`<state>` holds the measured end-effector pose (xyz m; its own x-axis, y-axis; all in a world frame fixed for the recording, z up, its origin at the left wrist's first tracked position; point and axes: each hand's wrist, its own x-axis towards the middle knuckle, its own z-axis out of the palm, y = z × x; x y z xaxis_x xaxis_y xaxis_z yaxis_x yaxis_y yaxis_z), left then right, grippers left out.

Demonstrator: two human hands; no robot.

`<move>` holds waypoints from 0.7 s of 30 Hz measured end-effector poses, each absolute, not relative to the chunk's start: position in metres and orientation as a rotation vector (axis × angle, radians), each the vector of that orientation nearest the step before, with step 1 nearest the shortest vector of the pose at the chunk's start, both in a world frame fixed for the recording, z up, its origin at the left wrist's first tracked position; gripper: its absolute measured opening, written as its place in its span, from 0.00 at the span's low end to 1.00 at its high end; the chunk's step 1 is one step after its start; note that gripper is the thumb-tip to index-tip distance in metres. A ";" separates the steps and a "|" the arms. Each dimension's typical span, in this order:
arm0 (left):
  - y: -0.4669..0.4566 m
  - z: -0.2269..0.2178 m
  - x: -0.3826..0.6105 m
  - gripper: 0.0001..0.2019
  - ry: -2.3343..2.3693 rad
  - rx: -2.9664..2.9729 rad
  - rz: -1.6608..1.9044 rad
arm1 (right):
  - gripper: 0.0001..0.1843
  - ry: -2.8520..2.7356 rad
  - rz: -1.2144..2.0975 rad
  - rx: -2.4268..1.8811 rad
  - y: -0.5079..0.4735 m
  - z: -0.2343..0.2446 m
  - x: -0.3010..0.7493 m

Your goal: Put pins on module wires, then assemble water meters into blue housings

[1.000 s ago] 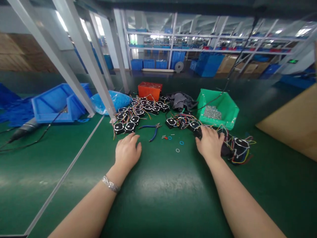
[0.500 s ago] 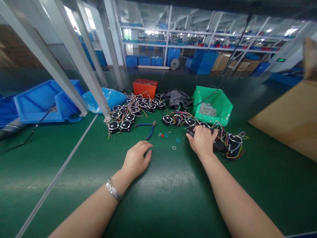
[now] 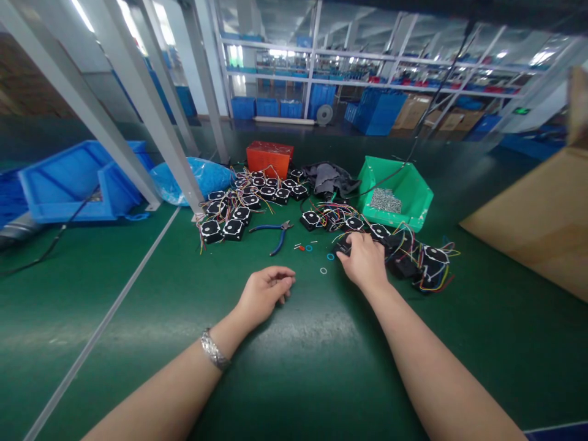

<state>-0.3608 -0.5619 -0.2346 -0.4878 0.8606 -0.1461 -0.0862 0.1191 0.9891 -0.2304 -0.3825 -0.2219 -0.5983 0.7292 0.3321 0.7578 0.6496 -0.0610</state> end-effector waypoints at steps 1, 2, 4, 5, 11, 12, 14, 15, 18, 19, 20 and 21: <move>-0.562 -0.234 -0.360 0.11 1.564 0.760 1.494 | 0.15 -2.529 -0.039 -1.178 -0.381 -0.223 -0.230; -0.562 -0.234 -0.360 0.11 1.535 0.744 1.499 | 0.15 -2.502 0.051 -1.162 -0.379 -0.224 -0.230; -0.561 -0.232 -0.358 0.12 1.475 0.704 1.512 | 0.16 -2.420 0.230 -1.082 -0.377 -0.226 -0.229; -0.561 -0.231 -0.357 0.12 1.441 0.676 1.521 | 0.16 -2.365 0.321 -1.008 -0.377 -0.226 -0.229; -0.563 -0.225 -0.357 0.17 1.082 0.443 1.575 | 0.20 -2.047 1.213 -0.447 -0.411 -0.216 -0.235; -0.563 -0.225 -0.358 0.18 1.013 0.427 1.576 | 0.20 -2.030 1.345 -0.370 -0.420 -0.213 -0.237; -0.564 -0.225 -0.358 0.18 0.924 0.416 1.572 | 0.18 -2.069 1.510 -0.227 -0.436 -0.210 -0.240; -0.565 -0.226 -0.359 0.17 0.914 0.412 1.568 | 0.17 -2.112 1.548 -0.177 -0.440 -0.209 -0.241; -0.565 -0.227 -0.360 0.13 0.967 0.383 1.573 | 0.10 -2.187 1.451 -0.340 -0.435 -0.212 -0.241; -0.564 -0.227 -0.361 0.12 0.987 0.368 1.580 | 0.07 -2.188 1.320 -0.502 -0.428 -0.214 -0.240; -0.564 -0.228 -0.361 0.11 1.002 0.353 1.593 | 0.05 -2.192 1.150 -0.677 -0.420 -0.218 -0.238; -0.564 -0.227 -0.362 0.10 1.013 0.341 1.607 | 0.04 -2.210 0.966 -0.835 -0.411 -0.221 -0.237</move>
<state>-0.3615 -0.5638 -0.2274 -0.3095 0.9048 -0.2925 -0.6542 0.0207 0.7560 -0.2369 -0.4106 -0.2208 -0.6353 0.7293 0.2542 0.3088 0.5416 -0.7819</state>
